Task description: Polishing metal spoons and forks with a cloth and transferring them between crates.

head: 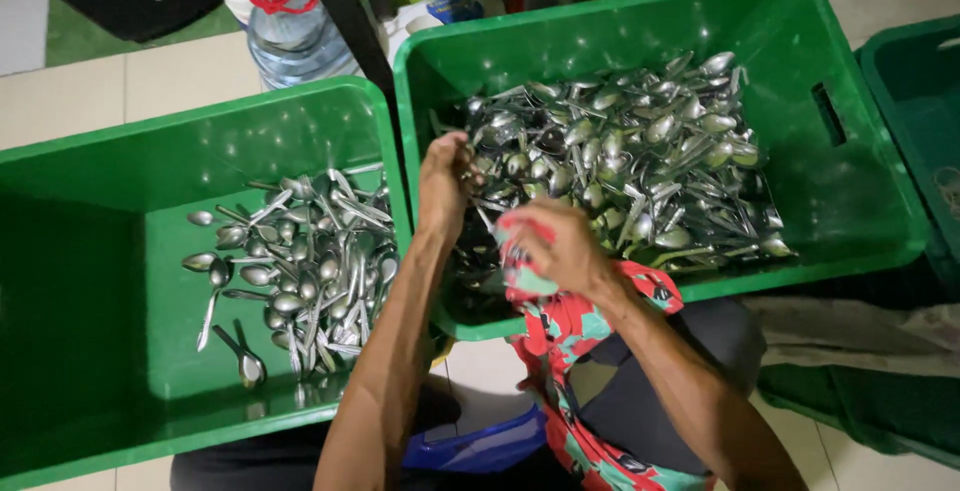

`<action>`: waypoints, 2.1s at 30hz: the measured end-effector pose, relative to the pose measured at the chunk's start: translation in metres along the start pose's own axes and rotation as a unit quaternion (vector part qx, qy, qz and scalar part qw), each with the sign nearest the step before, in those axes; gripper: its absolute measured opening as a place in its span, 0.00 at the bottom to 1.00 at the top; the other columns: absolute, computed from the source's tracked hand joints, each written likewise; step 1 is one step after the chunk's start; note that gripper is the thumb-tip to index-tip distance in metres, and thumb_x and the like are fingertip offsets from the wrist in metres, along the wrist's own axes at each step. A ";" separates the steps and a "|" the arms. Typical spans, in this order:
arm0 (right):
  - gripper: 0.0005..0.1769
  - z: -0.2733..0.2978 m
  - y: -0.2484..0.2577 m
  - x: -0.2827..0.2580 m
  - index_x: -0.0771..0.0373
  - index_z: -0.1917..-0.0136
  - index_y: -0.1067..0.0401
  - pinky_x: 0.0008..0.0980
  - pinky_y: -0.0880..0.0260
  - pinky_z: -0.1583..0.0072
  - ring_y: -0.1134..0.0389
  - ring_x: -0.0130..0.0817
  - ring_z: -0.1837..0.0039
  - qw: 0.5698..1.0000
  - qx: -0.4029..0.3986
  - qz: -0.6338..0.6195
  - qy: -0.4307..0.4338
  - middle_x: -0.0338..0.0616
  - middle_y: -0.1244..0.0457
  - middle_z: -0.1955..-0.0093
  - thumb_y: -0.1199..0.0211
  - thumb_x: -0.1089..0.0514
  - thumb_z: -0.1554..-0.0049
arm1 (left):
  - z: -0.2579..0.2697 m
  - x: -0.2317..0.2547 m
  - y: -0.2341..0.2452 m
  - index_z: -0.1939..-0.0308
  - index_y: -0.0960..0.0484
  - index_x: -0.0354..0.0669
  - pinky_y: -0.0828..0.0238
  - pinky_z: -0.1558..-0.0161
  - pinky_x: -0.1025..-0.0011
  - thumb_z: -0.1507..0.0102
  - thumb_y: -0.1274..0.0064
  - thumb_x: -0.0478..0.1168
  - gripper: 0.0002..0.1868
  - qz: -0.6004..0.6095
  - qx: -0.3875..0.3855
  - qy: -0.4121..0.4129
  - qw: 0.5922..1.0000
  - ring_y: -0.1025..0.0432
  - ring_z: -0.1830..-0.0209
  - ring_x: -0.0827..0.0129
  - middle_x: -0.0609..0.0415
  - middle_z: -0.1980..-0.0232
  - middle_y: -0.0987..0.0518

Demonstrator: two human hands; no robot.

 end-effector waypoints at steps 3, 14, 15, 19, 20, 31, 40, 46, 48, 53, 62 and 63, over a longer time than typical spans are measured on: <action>0.13 -0.003 0.036 -0.001 0.63 0.42 0.22 0.38 0.30 0.46 0.28 0.43 0.49 0.990 0.131 0.050 0.019 0.47 0.30 0.50 0.41 0.60 0.37 | 0.004 -0.010 -0.003 0.53 0.26 0.39 0.13 0.62 0.61 0.32 0.50 0.40 0.09 0.007 0.001 -0.003 1.000 0.26 0.70 0.67 0.52 0.67 0.28; 0.07 0.002 0.103 -0.021 0.61 0.46 0.25 0.38 0.36 0.40 0.32 0.34 0.52 0.965 0.249 0.046 -0.071 0.43 0.33 0.58 0.42 0.58 0.32 | 0.028 0.052 0.001 0.43 0.38 0.34 0.14 0.73 0.61 0.31 0.54 0.34 0.15 -0.132 0.042 -0.091 0.986 0.22 0.77 0.60 0.41 0.65 0.21; 0.09 0.004 0.109 -0.015 0.60 0.48 0.27 0.34 0.35 0.40 0.33 0.29 0.52 0.953 0.258 -0.077 -0.137 0.41 0.34 0.59 0.43 0.54 0.32 | 0.028 0.051 0.005 0.39 0.41 0.33 0.13 0.68 0.61 0.32 0.54 0.30 0.19 -0.159 0.022 -0.098 0.982 0.20 0.73 0.60 0.40 0.60 0.22; 0.14 0.022 0.105 0.099 0.60 0.49 0.25 0.42 0.33 0.34 0.30 0.37 0.48 0.813 0.297 -0.400 -0.303 0.43 0.30 0.53 0.48 0.52 0.37 | 0.031 0.062 -0.004 0.32 0.49 0.34 0.14 0.53 0.52 0.32 0.61 0.26 0.25 -0.013 -0.003 -0.073 0.997 0.19 0.62 0.51 0.31 0.51 0.25; 0.17 0.033 0.097 0.117 0.61 0.45 0.24 0.51 0.36 0.31 0.31 0.44 0.40 0.771 0.260 -0.468 -0.346 0.49 0.31 0.46 0.48 0.51 0.38 | 0.034 0.068 -0.012 0.32 0.49 0.31 0.14 0.53 0.51 0.32 0.59 0.27 0.25 0.005 -0.014 -0.070 0.997 0.19 0.61 0.48 0.29 0.48 0.24; 0.18 0.040 0.047 0.007 0.61 0.36 0.28 0.48 0.40 0.30 0.34 0.38 0.38 0.834 0.218 -0.424 -0.278 0.46 0.34 0.41 0.42 0.52 0.36 | 0.083 0.093 -0.075 0.35 0.41 0.27 0.17 0.49 0.53 0.30 0.56 0.30 0.21 0.064 -0.094 -0.056 0.992 0.21 0.51 0.42 0.25 0.43 0.22; 0.13 -0.001 0.024 -0.044 0.60 0.51 0.26 0.40 0.31 0.45 0.30 0.34 0.60 0.984 0.052 -0.079 -0.151 0.43 0.31 0.63 0.53 0.64 0.33 | 0.081 0.075 -0.100 0.40 0.39 0.26 0.23 0.45 0.53 0.31 0.55 0.27 0.17 0.051 -0.126 -0.097 0.986 0.22 0.47 0.44 0.22 0.46 0.22; 0.14 0.018 0.025 -0.036 0.60 0.64 0.28 0.31 0.34 0.53 0.38 0.23 0.61 0.977 0.050 -0.087 -0.190 0.33 0.36 0.68 0.41 0.58 0.35 | 0.090 0.085 -0.092 0.38 0.39 0.21 0.20 0.48 0.58 0.30 0.55 0.31 0.20 0.056 -0.093 -0.070 0.992 0.21 0.48 0.49 0.24 0.47 0.21; 0.13 0.013 0.037 -0.055 0.59 0.62 0.28 0.29 0.35 0.52 0.37 0.21 0.59 0.975 0.092 -0.089 -0.184 0.32 0.35 0.67 0.42 0.58 0.34 | 0.105 0.095 -0.099 0.31 0.43 0.21 0.22 0.46 0.64 0.27 0.57 0.38 0.27 0.020 -0.122 -0.121 0.985 0.21 0.50 0.56 0.29 0.44 0.21; 0.13 0.009 0.036 -0.077 0.61 0.58 0.25 0.33 0.31 0.49 0.36 0.24 0.57 0.972 0.119 -0.072 -0.190 0.35 0.34 0.64 0.46 0.61 0.34 | 0.134 0.086 -0.113 0.48 0.19 0.40 0.36 0.44 0.69 0.25 0.64 0.38 0.15 -0.163 -0.170 -0.135 0.962 0.25 0.54 0.69 0.49 0.56 0.13; 0.12 0.024 0.071 -0.092 0.70 0.47 0.27 0.46 0.35 0.39 0.33 0.53 0.44 0.955 0.223 0.197 0.009 0.57 0.37 0.45 0.38 0.58 0.36 | 0.131 0.090 -0.085 0.55 0.17 0.40 0.29 0.64 0.63 0.26 0.67 0.42 0.20 -0.329 -0.192 -0.147 0.913 0.29 0.72 0.62 0.47 0.72 0.22; 0.13 0.014 0.063 -0.103 0.71 0.48 0.26 0.48 0.35 0.39 0.35 0.57 0.42 0.945 0.206 0.242 0.075 0.57 0.40 0.42 0.34 0.57 0.38 | 0.149 0.085 -0.093 0.56 0.19 0.39 0.27 0.57 0.58 0.27 0.66 0.41 0.18 -0.378 -0.233 -0.140 0.885 0.25 0.68 0.57 0.43 0.69 0.20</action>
Point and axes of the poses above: each hand's wrist, its own z-axis away from the middle knuckle, its own y-axis out of the back of the hand, x = y × z, the point moved 10 cm from there along -z, towards the middle knuckle
